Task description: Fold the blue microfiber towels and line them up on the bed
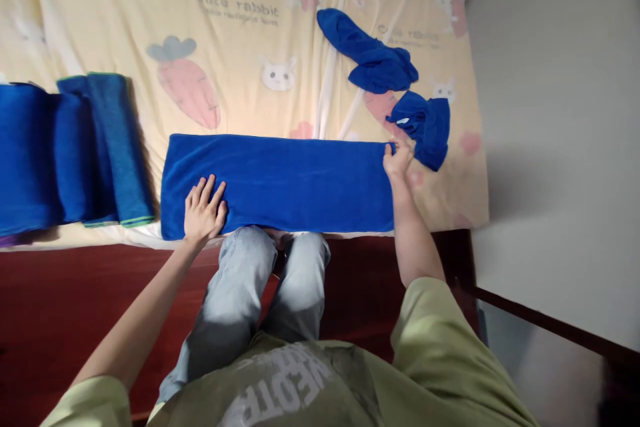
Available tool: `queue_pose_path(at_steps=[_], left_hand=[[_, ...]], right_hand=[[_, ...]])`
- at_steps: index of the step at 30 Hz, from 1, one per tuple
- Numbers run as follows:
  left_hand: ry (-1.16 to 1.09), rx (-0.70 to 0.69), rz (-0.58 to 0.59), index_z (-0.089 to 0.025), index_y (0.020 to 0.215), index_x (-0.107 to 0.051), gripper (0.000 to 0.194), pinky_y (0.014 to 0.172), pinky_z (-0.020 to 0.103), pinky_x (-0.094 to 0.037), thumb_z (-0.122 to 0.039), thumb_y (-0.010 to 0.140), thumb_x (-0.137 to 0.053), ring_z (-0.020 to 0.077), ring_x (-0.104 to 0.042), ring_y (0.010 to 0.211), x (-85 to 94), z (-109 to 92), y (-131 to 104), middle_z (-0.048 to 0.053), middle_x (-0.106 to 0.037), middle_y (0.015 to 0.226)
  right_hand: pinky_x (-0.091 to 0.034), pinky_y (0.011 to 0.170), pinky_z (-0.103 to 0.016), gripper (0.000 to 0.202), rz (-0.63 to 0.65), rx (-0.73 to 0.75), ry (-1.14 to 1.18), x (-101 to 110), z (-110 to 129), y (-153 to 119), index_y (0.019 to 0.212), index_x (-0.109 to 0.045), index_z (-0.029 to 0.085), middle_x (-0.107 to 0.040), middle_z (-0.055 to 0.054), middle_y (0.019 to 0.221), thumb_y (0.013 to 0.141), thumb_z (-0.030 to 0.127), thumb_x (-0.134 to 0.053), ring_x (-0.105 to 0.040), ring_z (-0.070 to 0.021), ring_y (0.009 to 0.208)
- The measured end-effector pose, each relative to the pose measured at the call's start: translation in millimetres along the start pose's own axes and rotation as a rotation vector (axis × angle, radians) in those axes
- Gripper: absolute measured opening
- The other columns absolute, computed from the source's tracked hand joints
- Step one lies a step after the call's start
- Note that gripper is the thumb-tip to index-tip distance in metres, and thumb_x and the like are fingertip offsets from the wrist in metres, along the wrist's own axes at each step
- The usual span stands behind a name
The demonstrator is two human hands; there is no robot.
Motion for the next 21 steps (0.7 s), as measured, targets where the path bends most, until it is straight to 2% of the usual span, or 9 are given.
queue_pose_path(at_steps=[3,6,7,9,11,14,17,19,21], left_hand=[[0.016,-0.001,0.017,-0.021,0.138,-0.066,0.043,0.121,0.051,-0.033,-0.035,0.106,-0.042,0.031,-0.048,0.142,23.9,19,37,0.01,-0.058,0.149],[0.104,0.11,-0.053,-0.007,0.139,-0.062,0.044,0.121,0.049,-0.033,-0.028,0.108,-0.041,0.028,-0.051,0.135,53.3,59,104,0.016,-0.061,0.141],[0.131,0.154,-0.019,-0.003,0.139,-0.061,0.043,0.121,0.051,-0.033,-0.026,0.107,-0.044,0.0277,-0.052,0.133,57.7,74,127,0.017,-0.063,0.139],[0.111,0.18,0.152,0.005,0.136,-0.06,0.047,0.119,0.049,-0.036,-0.03,0.105,-0.051,0.0242,-0.058,0.125,56.5,102,168,0.017,-0.066,0.133],[0.055,0.16,0.277,0.009,0.129,-0.063,0.058,0.112,0.045,-0.044,-0.043,0.104,-0.055,0.0201,-0.065,0.11,53.9,125,196,0.014,-0.072,0.12],[-0.038,0.096,0.458,0.01,0.118,-0.069,0.081,0.101,0.038,-0.051,-0.067,0.093,-0.059,0.0151,-0.069,0.09,49.9,150,212,0.009,-0.076,0.101],[0.015,0.019,0.595,0.005,0.106,-0.075,0.088,0.1,0.037,-0.053,-0.078,0.077,-0.068,0.0115,-0.069,0.079,51.7,160,210,0.002,-0.076,0.088],[0.086,-0.003,0.511,0.005,0.101,-0.076,0.088,0.101,0.038,-0.053,-0.079,0.075,-0.068,0.0115,-0.069,0.079,61.2,159,210,0.0,-0.074,0.085],[0.122,-0.005,0.313,0.01,0.102,-0.074,0.087,0.104,0.042,-0.05,-0.074,0.082,-0.061,0.0144,-0.071,0.089,75.1,152,214,0.003,-0.074,0.09]], right_hand=[[-0.057,0.099,-0.046,0.021,-0.062,-0.115,0.022,7,-2,5,0.104,-0.073,0.014,-0.072,-0.011,0.094,0.09,0.024,-0.06,-0.07,-0.0262,0.094],[-0.06,0.089,-0.041,0.016,0.005,-0.098,0.047,9,1,12,0.099,-0.075,0.014,-0.069,-0.007,0.083,0.087,0.023,-0.067,-0.069,-0.0233,0.082],[-0.06,0.086,-0.04,0.015,0.016,-0.089,0.049,10,3,13,0.098,-0.075,0.014,-0.069,-0.007,0.08,0.087,0.023,-0.069,-0.069,-0.0228,0.08],[-0.061,0.081,-0.039,0.014,0.027,-0.08,0.044,13,6,14,0.096,-0.076,0.013,-0.067,-0.006,0.076,0.086,0.023,-0.071,-0.068,-0.0223,0.075],[-0.061,0.078,-0.039,0.014,0.031,-0.08,0.032,15,9,13,0.095,-0.076,0.013,-0.066,-0.005,0.073,0.087,0.024,-0.073,-0.067,-0.0222,0.072],[-0.06,0.076,-0.038,0.015,0.02,-0.08,0.021,19,10,9,0.098,-0.077,0.013,-0.068,-0.005,0.073,0.09,0.025,-0.072,-0.068,-0.0222,0.072],[-0.057,0.074,-0.034,0.016,0.021,-0.072,0.018,25,13,5,0.103,-0.079,0.011,-0.073,-0.007,0.079,0.092,0.019,-0.069,-0.067,-0.0204,0.072],[-0.054,0.072,-0.031,0.019,0.027,-0.069,0.013,29,16,5,0.107,-0.079,0.008,-0.076,-0.012,0.084,0.092,0.012,-0.068,-0.066,-0.0187,0.072],[-0.052,0.072,-0.031,0.022,0.006,-0.076,-0.017,33,19,9,0.11,-0.079,0.004,-0.077,-0.015,0.088,0.091,0.008,-0.068,-0.064,-0.018,0.072]])
Point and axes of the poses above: each hand's wrist, its own y-axis towards the middle knuckle, its own x-axis out of the back of the hand, z = x × y, the point moved 5 cm from there along y, towards the middle knuckle
